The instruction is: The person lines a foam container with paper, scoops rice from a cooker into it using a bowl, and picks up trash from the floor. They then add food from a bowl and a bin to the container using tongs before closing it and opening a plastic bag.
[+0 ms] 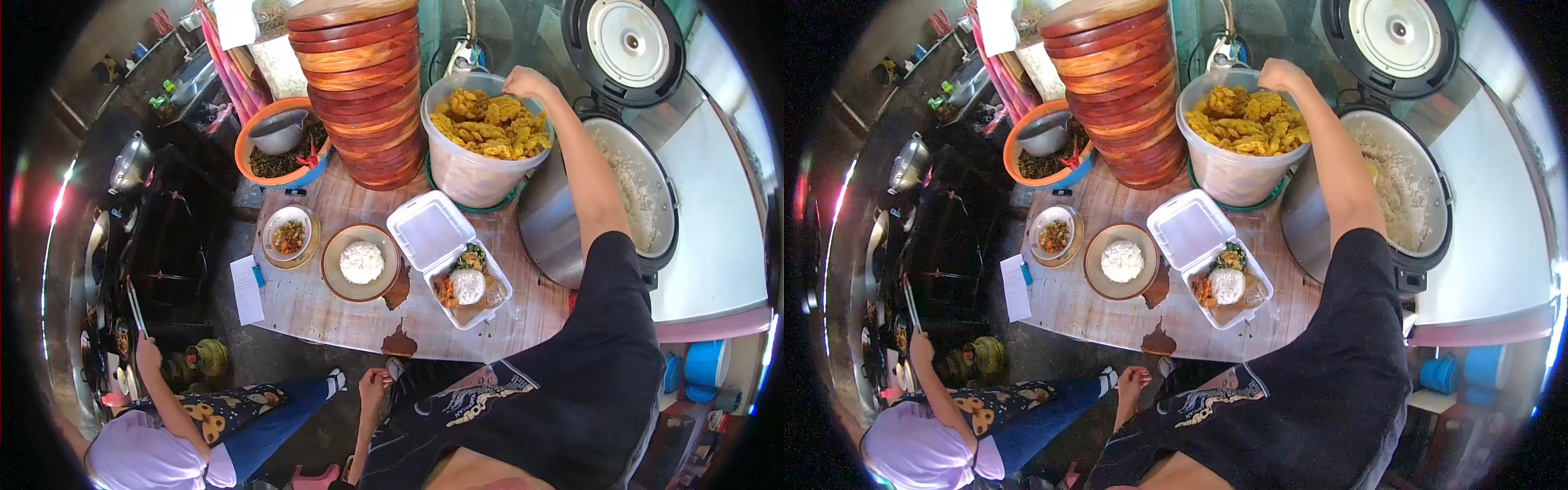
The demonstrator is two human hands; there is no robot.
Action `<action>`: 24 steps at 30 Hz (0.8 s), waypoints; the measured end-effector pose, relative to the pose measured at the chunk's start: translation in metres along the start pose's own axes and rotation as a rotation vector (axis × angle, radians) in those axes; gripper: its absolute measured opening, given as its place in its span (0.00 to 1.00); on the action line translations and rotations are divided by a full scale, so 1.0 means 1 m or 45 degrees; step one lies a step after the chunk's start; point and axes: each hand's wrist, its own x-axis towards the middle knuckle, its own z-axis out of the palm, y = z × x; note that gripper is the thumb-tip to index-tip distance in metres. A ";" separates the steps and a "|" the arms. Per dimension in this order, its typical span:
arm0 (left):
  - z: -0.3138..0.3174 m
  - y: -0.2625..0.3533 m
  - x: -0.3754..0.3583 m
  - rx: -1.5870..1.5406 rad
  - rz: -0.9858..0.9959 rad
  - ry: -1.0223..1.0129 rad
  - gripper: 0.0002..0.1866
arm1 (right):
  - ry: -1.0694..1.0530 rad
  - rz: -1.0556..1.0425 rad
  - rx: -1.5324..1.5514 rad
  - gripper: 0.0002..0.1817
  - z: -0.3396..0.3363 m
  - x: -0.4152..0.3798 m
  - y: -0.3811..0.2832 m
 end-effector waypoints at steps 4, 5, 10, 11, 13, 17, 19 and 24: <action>0.012 0.017 0.003 -0.070 0.038 0.079 0.07 | -0.056 0.176 0.241 0.12 -0.015 -0.035 -0.001; 0.013 0.023 0.002 -0.080 0.041 0.091 0.08 | -0.021 0.223 0.320 0.12 -0.013 -0.036 0.007; 0.010 0.030 0.006 0.013 0.150 -0.008 0.08 | 0.059 0.080 0.688 0.12 -0.033 -0.108 0.016; 0.009 0.034 0.006 0.038 0.154 -0.035 0.08 | -0.021 -0.015 0.736 0.12 -0.032 -0.110 0.025; 0.015 0.044 0.006 0.035 0.164 -0.048 0.08 | -0.030 0.094 0.798 0.16 -0.048 -0.174 0.005; 0.031 0.073 0.009 0.013 0.114 -0.114 0.08 | -0.099 -0.103 0.800 0.16 -0.030 -0.249 0.006; 0.035 0.080 0.017 0.070 0.126 -0.213 0.09 | -0.226 0.014 0.816 0.15 -0.013 -0.305 -0.012; 0.062 0.105 0.024 -0.052 0.246 -0.376 0.08 | -0.384 -0.023 0.652 0.14 0.097 -0.357 -0.011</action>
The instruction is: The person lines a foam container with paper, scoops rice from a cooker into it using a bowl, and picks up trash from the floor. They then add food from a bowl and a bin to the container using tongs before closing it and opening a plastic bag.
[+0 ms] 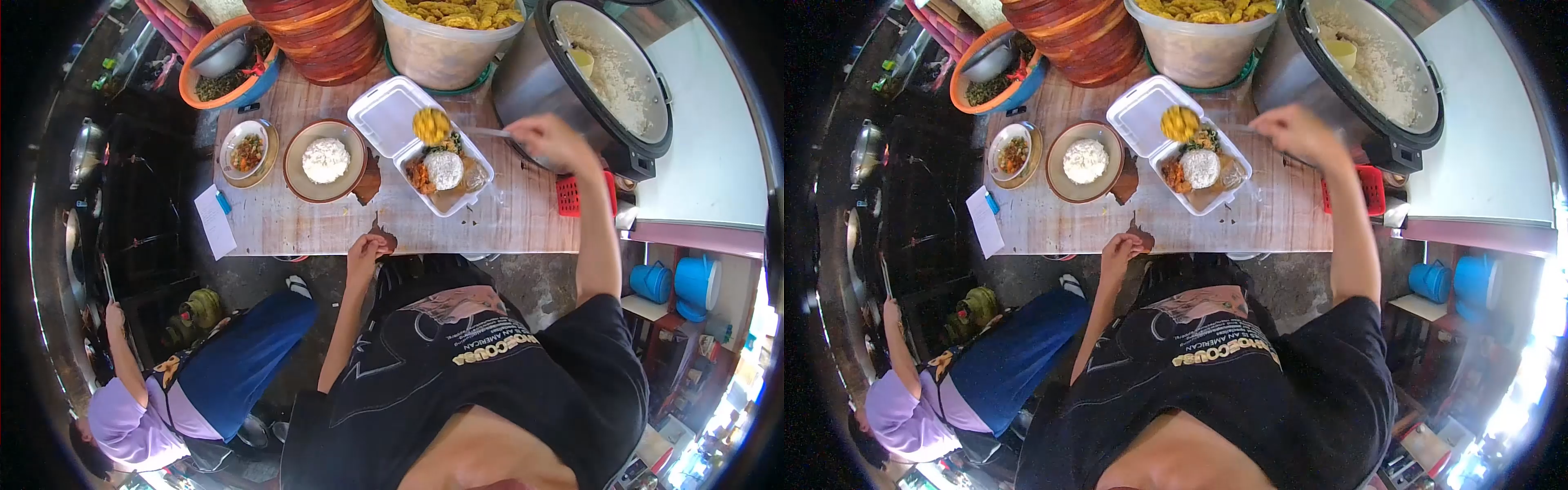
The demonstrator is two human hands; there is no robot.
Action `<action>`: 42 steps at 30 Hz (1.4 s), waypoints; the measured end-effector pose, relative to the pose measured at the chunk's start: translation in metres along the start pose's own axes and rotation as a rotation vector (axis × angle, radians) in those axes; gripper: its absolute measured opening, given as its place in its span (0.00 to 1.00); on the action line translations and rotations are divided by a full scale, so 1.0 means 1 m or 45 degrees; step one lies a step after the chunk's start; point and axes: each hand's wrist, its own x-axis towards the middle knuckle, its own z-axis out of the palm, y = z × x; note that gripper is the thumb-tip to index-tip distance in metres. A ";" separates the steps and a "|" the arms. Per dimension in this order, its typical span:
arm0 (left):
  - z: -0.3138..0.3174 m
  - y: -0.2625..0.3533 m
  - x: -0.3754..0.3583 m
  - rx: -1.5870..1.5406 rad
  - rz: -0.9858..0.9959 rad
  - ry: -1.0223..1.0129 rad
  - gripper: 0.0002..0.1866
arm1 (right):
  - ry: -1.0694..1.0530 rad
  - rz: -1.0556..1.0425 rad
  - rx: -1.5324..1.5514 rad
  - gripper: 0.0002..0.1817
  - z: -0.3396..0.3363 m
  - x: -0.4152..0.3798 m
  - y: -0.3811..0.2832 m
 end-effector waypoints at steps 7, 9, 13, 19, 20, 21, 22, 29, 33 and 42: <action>0.010 -0.007 0.012 0.049 0.009 -0.082 0.07 | 0.410 -0.098 -0.256 0.11 0.096 -0.028 0.030; 0.010 -0.009 0.011 0.048 0.001 -0.087 0.07 | 0.411 -0.064 -0.264 0.11 0.101 -0.032 0.019; 0.009 -0.012 0.012 0.081 -0.033 -0.086 0.08 | 0.505 -0.115 -0.350 0.12 0.106 -0.033 0.012; 0.012 0.002 0.033 0.125 -0.078 -0.056 0.09 | 0.593 -0.068 -0.344 0.12 0.105 -0.037 0.020; 0.011 0.002 0.039 0.104 -0.084 -0.062 0.09 | 0.631 -0.090 -0.257 0.12 0.099 -0.039 0.020; 0.011 0.003 0.048 0.081 -0.082 -0.067 0.10 | 0.672 -0.120 -0.173 0.12 0.088 -0.042 0.019; 0.011 0.006 0.058 0.060 -0.076 -0.074 0.11 | 0.717 -0.152 -0.089 0.12 0.076 -0.044 0.016; 0.023 0.017 0.162 -0.356 -0.085 -0.156 0.21 | 1.094 -0.349 -0.148 0.13 -0.037 0.056 -0.043; 0.016 0.004 0.223 -0.459 -0.265 -0.092 0.18 | 1.081 -0.173 -0.150 0.16 -0.047 0.123 -0.073; 0.029 0.023 0.226 -0.388 -0.346 -0.051 0.24 | 1.094 0.205 0.557 0.08 0.017 -0.121 0.069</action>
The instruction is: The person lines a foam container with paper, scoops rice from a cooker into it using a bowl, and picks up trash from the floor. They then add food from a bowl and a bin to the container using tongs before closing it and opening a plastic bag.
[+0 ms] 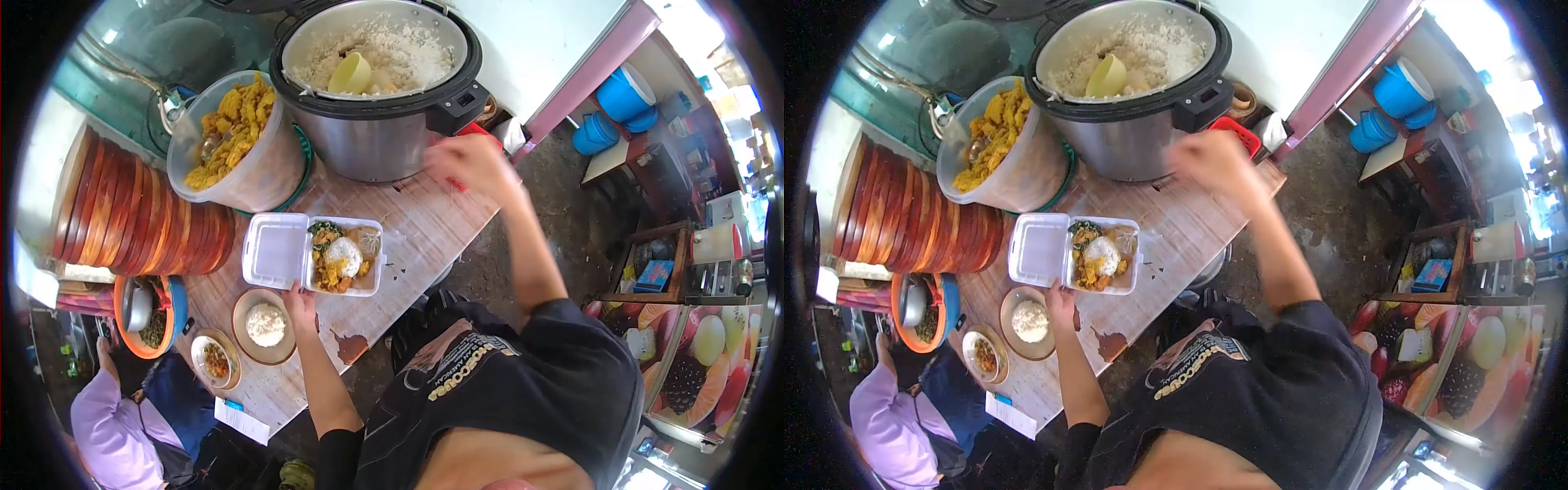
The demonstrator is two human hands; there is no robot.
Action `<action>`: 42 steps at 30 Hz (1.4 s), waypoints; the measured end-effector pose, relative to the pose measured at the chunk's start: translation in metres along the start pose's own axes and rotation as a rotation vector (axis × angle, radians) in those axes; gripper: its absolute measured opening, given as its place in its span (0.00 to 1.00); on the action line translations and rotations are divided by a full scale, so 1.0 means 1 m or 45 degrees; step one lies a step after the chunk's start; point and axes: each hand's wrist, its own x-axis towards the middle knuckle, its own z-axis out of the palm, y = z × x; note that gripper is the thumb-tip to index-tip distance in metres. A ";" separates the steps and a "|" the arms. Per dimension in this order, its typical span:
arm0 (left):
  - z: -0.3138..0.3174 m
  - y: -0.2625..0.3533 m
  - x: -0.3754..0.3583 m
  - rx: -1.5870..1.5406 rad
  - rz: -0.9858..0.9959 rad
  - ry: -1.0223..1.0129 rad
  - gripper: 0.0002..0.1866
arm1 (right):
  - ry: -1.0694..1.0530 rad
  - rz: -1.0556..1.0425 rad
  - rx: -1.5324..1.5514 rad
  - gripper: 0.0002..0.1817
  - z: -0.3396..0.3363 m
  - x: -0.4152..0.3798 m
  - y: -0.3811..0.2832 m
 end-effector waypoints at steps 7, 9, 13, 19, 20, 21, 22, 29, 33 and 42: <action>0.043 0.009 -0.044 0.091 0.206 -0.008 0.34 | 0.729 0.727 -1.143 0.22 -0.093 0.055 0.168; 0.041 0.009 -0.042 0.150 0.187 0.004 0.36 | 0.589 0.804 -1.209 0.23 -0.093 0.067 0.166; 0.037 -0.004 -0.048 0.128 0.214 0.027 0.38 | 0.532 0.858 -1.225 0.14 -0.102 0.089 0.184; 0.040 -0.036 -0.083 0.189 0.362 0.188 0.36 | 0.495 0.880 -1.225 0.13 -0.129 0.097 0.186; 0.038 -0.043 -0.087 0.226 0.368 0.161 0.35 | 0.514 0.844 -1.237 0.13 -0.137 0.093 0.186; 0.032 -0.049 -0.092 0.264 0.374 0.135 0.34 | 0.532 0.809 -1.248 0.13 -0.144 0.087 0.181; 0.027 -0.057 -0.095 0.302 0.381 0.109 0.33 | 0.551 0.773 -1.258 0.13 -0.149 0.083 0.176; 0.022 -0.088 -0.151 1.041 0.545 0.309 0.23 | 1.045 -0.328 -0.399 0.06 -0.127 0.003 0.078; 0.025 -0.108 -0.178 1.162 0.712 0.480 0.16 | 0.534 -0.104 -0.053 0.06 -0.065 -0.050 0.043; 0.028 -0.106 -0.176 1.685 0.849 0.194 0.31 | -0.733 0.763 1.034 0.26 0.088 -0.029 0.089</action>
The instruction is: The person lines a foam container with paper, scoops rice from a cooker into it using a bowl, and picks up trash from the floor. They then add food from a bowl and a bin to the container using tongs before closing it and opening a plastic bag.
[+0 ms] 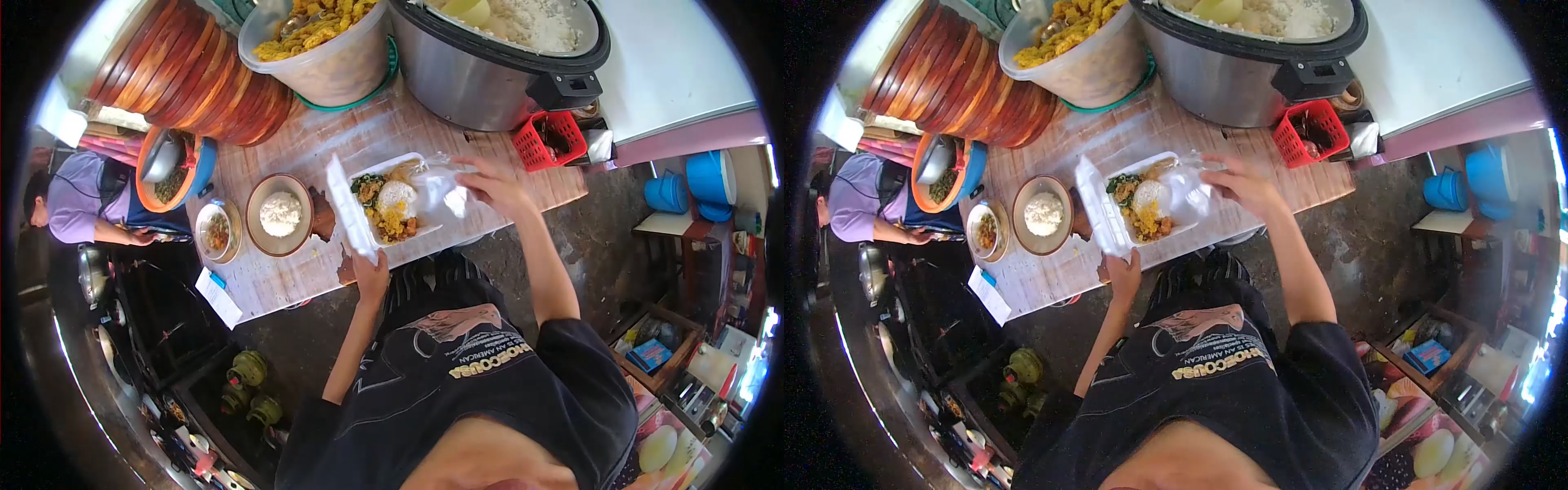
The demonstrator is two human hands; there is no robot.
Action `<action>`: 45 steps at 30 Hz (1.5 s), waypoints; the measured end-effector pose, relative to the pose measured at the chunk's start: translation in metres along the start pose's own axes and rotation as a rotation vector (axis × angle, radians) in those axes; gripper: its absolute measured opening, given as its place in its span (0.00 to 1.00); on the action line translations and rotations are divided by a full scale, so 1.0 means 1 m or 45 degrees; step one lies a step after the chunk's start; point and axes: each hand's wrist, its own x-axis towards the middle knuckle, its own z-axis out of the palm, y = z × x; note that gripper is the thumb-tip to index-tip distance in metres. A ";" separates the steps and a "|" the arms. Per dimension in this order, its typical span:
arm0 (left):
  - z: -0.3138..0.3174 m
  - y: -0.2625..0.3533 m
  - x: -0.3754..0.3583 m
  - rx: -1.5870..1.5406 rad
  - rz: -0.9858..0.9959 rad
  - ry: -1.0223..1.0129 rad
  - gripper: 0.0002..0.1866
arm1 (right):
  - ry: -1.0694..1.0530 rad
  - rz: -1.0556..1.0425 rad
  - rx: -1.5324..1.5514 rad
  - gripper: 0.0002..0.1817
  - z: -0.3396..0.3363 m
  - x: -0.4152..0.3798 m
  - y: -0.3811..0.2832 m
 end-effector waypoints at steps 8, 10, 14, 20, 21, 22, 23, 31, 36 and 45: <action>-0.007 0.055 0.007 -0.163 0.194 -0.028 0.48 | 0.198 -0.124 -0.092 0.20 -0.007 0.101 0.062; -0.003 0.051 0.009 -0.082 0.191 -0.037 0.47 | 0.257 -0.302 -0.395 0.15 -0.007 0.106 0.075; 0.000 0.050 0.011 -0.070 0.209 -0.022 0.45 | 0.519 -0.735 -0.936 0.09 0.022 0.074 0.076; 0.001 0.049 0.011 -0.072 0.218 -0.025 0.45 | 0.128 -0.488 -0.385 0.16 0.035 0.073 0.105; 0.000 0.050 0.011 -0.070 0.226 -0.025 0.45 | 0.027 -0.380 -0.198 0.20 0.037 0.071 0.107; 0.000 0.050 0.012 -0.068 0.233 -0.025 0.46 | -0.036 -0.276 -0.149 0.21 0.035 0.067 0.107; 0.000 0.052 0.012 -0.041 0.234 -0.030 0.45 | -0.102 -0.172 -0.100 0.23 0.037 0.059 0.096; -0.003 0.055 0.013 -0.020 0.218 -0.058 0.44 | -0.081 -1.012 -1.313 0.15 0.001 0.062 0.099; -0.005 0.051 0.012 0.107 0.285 -0.064 0.43 | 0.120 -0.734 -0.752 0.09 0.006 0.045 0.103; -0.002 0.055 0.016 0.153 0.285 -0.072 0.38 | 0.278 -0.538 -0.200 0.11 -0.013 0.080 0.114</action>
